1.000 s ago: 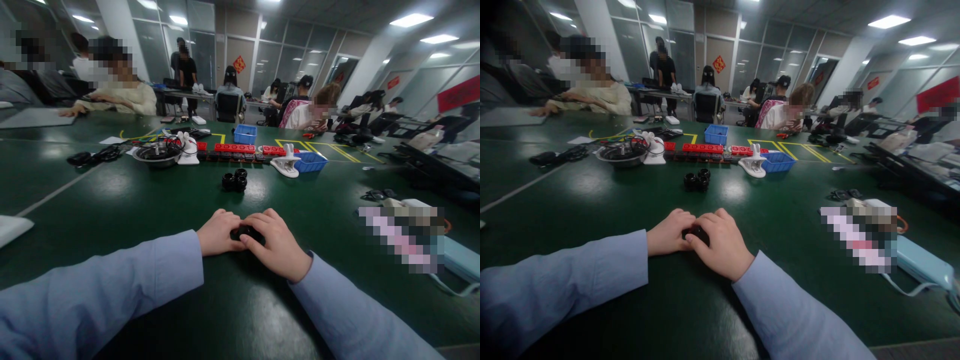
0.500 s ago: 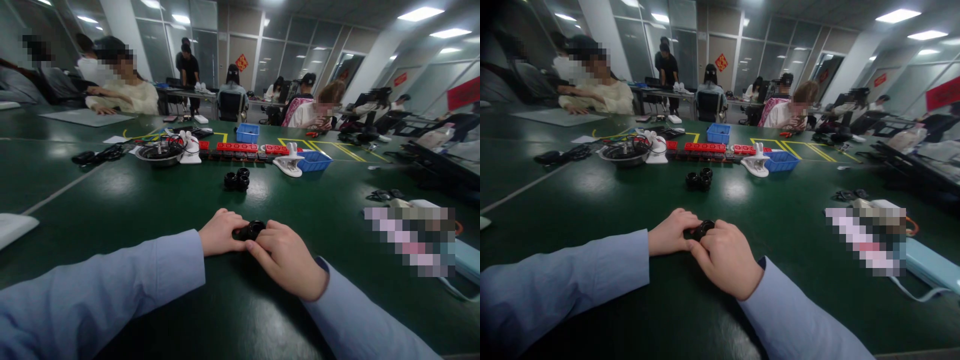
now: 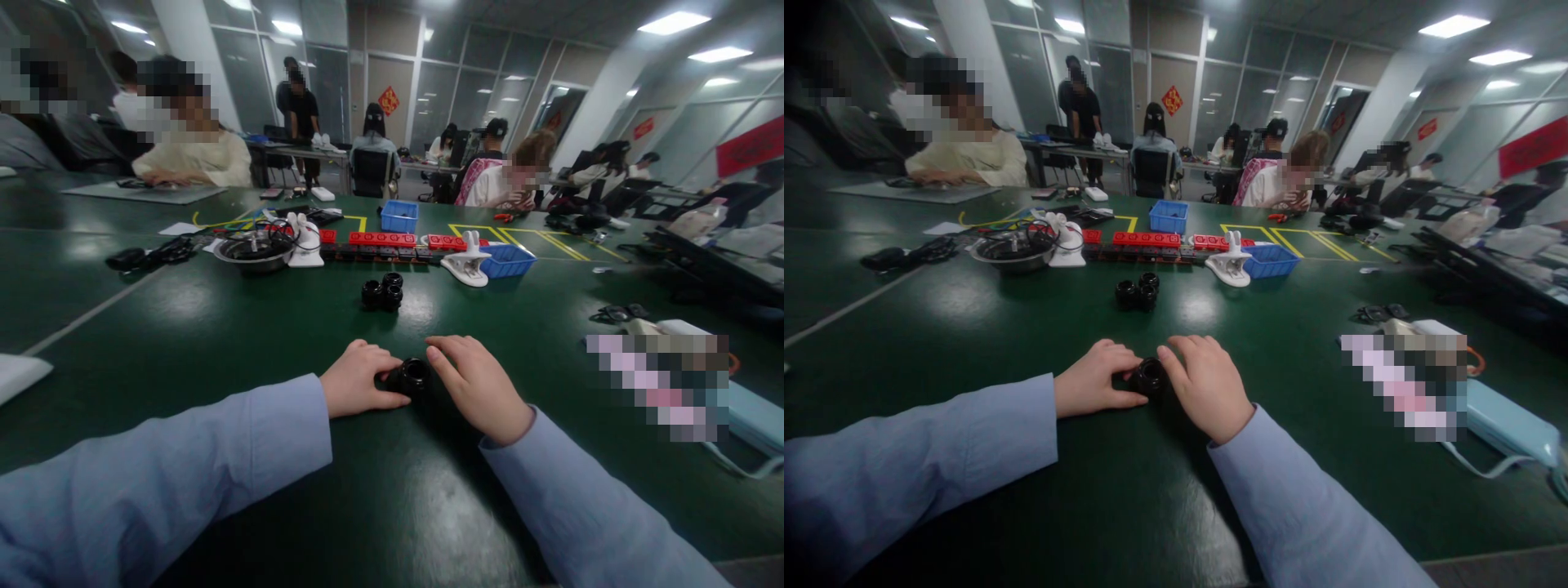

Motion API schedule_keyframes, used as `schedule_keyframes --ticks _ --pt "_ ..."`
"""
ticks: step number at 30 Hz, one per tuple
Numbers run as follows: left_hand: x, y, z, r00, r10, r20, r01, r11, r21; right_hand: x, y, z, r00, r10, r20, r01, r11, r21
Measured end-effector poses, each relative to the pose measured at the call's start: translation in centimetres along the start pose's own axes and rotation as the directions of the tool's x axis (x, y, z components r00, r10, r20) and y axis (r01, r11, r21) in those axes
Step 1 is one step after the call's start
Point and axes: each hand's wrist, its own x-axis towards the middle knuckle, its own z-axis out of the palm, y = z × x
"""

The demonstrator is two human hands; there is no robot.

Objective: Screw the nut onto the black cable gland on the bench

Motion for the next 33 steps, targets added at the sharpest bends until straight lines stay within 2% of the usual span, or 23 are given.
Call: schedule_keyframes --ticks 5,14,19,33 --pt "0.0 -0.1 0.1 1.0 0.012 0.0 -0.012 1.0 0.004 -0.6 -0.8 -0.1 1.0 -0.003 0.002 0.003 0.998 0.063" --pt "0.0 -0.2 0.1 1.0 0.009 0.009 -0.009 1.0 -0.023 -1.2 -1.6 0.0 0.996 0.087 -0.006 -0.087 0.996 -0.003" --pt "0.1 -0.1 0.0 1.0 0.011 0.015 -0.01 0.999 -0.044 -1.3 -2.0 0.4 0.997 0.06 0.052 -0.061 0.998 0.003" --pt "0.0 -0.1 0.1 1.0 -0.005 0.003 0.005 1.0 -0.028 -1.4 -2.1 0.3 0.995 0.069 0.074 -0.071 0.997 0.024"
